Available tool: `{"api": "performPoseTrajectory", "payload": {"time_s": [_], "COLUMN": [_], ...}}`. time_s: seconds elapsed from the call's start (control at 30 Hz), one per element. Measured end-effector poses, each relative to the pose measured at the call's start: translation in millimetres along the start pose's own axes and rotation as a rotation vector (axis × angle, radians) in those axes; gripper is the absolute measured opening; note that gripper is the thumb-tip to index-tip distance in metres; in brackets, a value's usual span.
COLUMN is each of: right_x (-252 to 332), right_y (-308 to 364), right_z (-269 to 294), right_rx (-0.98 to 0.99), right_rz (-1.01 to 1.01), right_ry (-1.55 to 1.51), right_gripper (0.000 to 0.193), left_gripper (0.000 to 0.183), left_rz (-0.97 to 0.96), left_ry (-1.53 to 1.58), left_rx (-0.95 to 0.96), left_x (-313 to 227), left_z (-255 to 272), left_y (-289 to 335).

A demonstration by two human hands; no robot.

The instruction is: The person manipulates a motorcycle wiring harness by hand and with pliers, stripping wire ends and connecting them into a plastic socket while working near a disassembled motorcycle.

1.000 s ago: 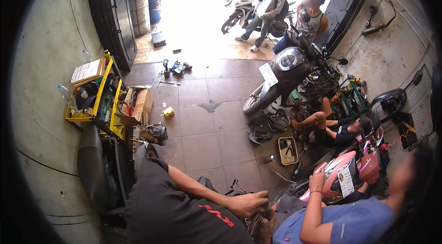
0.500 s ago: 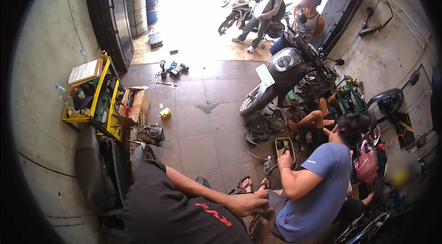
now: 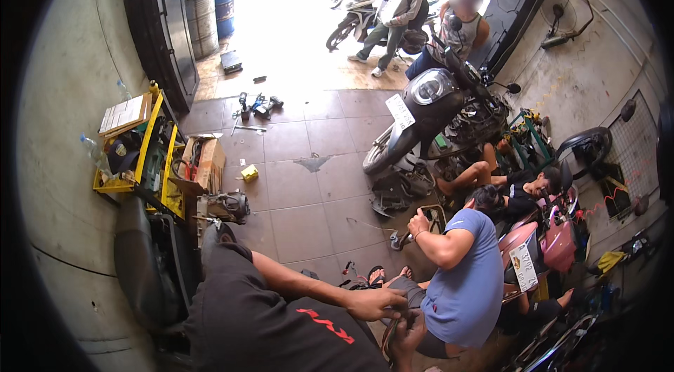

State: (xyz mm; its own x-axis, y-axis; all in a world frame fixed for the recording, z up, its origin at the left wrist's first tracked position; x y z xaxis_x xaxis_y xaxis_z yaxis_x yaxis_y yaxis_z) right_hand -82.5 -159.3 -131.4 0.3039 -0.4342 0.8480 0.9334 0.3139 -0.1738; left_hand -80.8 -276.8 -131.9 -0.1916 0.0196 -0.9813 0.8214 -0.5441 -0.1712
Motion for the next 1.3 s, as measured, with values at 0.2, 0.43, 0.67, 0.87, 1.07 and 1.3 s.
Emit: {"api": "performPoseTrajectory", "payload": {"time_s": [0.2, 0.43, 0.67, 0.87, 1.07, 1.3], "right_x": [10.5, 40.2, 50.6, 44.6, 26.8, 28.2], "right_y": [6.4, -2.3, -3.0, -2.8, 8.1, 27.0], "right_z": [-6.2, -4.3, -0.1, -5.7, -25.5, -31.5], "right_rx": [0.013, 0.115, 0.204, 0.250, 0.292, 0.078], "right_rz": [-0.008, 0.155, 0.175, 0.195, 0.330, 0.479], "right_ry": [-0.012, 0.242, 0.279, 0.293, 0.428, 0.634], "right_gripper": [0.014, 0.013, 0.016, 0.016, 0.019, 0.021], "left_gripper": [0.030, 0.026, 0.021, 0.021, 0.036, 0.027], "left_rz": [-0.014, -0.180, -0.249, -0.192, 0.266, 0.222], "left_ry": [0.060, -0.072, -0.067, 0.007, 0.218, 0.274], "left_rx": [0.052, -0.192, -0.161, -0.080, 0.129, 0.112], "left_x": [-4.4, -12.1, -7.2, -20.2, 11.0, 34.3], "left_z": [4.8, 22.9, 13.2, 14.4, 2.8, -2.6], "left_y": [16.0, 23.0, 24.5, 23.6, 31.8, 37.7]}}
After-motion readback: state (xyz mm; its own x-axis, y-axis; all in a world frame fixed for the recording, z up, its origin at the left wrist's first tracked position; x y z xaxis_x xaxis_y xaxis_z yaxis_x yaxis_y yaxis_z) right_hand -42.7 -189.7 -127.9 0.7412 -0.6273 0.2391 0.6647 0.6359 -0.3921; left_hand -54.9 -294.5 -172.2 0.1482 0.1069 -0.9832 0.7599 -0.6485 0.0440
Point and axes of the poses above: each hand's wrist, its own y-axis away from the middle knuckle, its own z-axis out of the back of the hand, x = y × z, the point moved 9 cm from there along -y, towards the middle knuckle, and after that the axes turned 9 degrees about y, right-handed, at the moved point
